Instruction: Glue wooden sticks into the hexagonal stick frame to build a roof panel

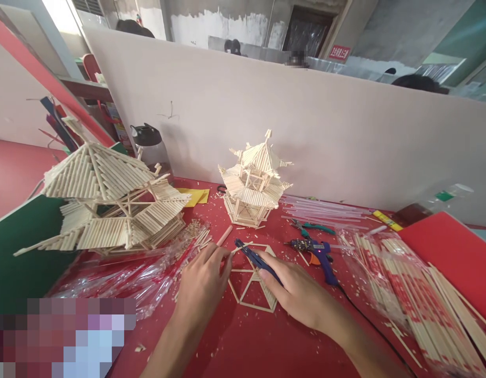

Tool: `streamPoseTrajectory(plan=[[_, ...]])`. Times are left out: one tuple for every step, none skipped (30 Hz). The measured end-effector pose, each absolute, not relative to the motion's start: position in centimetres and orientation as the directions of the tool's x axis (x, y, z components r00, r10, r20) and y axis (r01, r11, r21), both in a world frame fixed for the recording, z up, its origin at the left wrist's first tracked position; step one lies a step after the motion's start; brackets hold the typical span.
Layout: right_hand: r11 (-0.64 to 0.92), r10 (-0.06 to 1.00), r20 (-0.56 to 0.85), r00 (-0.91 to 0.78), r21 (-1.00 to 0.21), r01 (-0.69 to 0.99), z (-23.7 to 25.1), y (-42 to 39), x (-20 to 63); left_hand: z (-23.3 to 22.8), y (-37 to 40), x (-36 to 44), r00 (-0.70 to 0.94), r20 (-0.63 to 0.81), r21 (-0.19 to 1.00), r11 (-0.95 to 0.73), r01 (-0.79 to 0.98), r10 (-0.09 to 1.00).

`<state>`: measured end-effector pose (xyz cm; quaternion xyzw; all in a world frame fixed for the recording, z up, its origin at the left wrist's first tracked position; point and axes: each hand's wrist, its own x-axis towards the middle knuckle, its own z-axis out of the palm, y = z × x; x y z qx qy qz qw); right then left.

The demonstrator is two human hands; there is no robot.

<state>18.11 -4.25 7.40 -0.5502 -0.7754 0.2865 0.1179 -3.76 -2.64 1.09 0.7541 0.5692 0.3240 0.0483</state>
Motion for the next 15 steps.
streamPoseTrajectory(plan=[[0.233,0.922,-0.131,-0.365,-0.567,0.79,7.24,-4.22,18.17,1.06,-2.6,-3.76,0.144,0.43,0.442,-0.347,0.827,0.891],[0.235,0.923,-0.128,-0.364,-0.562,0.793,7.09,-4.2,18.21,1.04,-2.57,-3.76,0.147,0.427,0.444,-0.348,0.826,0.892],[0.238,0.923,-0.126,-0.365,-0.56,0.794,6.95,-4.2,18.25,1.01,-2.55,-3.76,0.148,0.427,0.446,-0.35,0.824,0.892],[0.239,0.922,-0.126,-0.367,-0.56,0.793,6.85,-4.2,18.27,0.99,-2.55,-3.76,0.149,0.428,0.447,-0.352,0.822,0.892],[0.239,0.921,-0.127,-0.368,-0.561,0.793,6.78,-4.21,18.29,0.97,-2.55,-3.77,0.15,0.427,0.449,-0.353,0.821,0.892],[0.237,0.921,-0.13,-0.368,-0.562,0.792,6.75,-4.21,18.29,0.95,-2.58,-3.79,0.149,0.427,0.45,-0.353,0.821,0.892],[0.235,0.92,-0.135,-0.369,-0.563,0.792,6.75,-4.21,18.3,0.94,-2.6,-3.8,0.15,0.425,0.449,-0.352,0.821,0.893],[0.233,0.919,-0.138,-0.369,-0.565,0.792,6.76,-4.2,18.29,0.94,-2.63,-3.82,0.151,0.421,0.449,-0.35,0.822,0.895],[0.232,0.919,-0.139,-0.369,-0.567,0.791,6.78,-4.18,18.29,0.94,-2.66,-3.83,0.151,0.415,0.45,-0.346,0.823,0.897],[0.232,0.919,-0.138,-0.369,-0.568,0.79,6.79,-4.16,18.28,0.95,-2.68,-3.84,0.151,0.41,0.451,-0.344,0.824,0.899],[0.233,0.919,-0.137,-0.37,-0.569,0.789,6.8,-4.14,18.28,0.97,-2.68,-3.83,0.151,0.409,0.452,-0.344,0.823,0.9],[0.232,0.919,-0.137,-0.37,-0.57,0.788,6.8,-4.11,18.29,0.99,-2.68,-3.82,0.152,0.407,0.454,-0.344,0.822,0.9],[0.231,0.919,-0.138,-0.369,-0.571,0.788,6.78,-4.08,18.3,1.01,-2.66,-3.81,0.152,0.407,0.455,-0.344,0.821,0.901],[0.23,0.919,-0.138,-0.369,-0.572,0.788,6.76,-4.06,18.32,1.03,-2.64,-3.79,0.151,0.406,0.457,-0.343,0.821,0.901],[0.23,0.919,-0.137,-0.368,-0.572,0.787,6.74,-4.03,18.35,1.04,-2.63,-3.77,0.151,0.405,0.458,-0.343,0.82,0.902]])
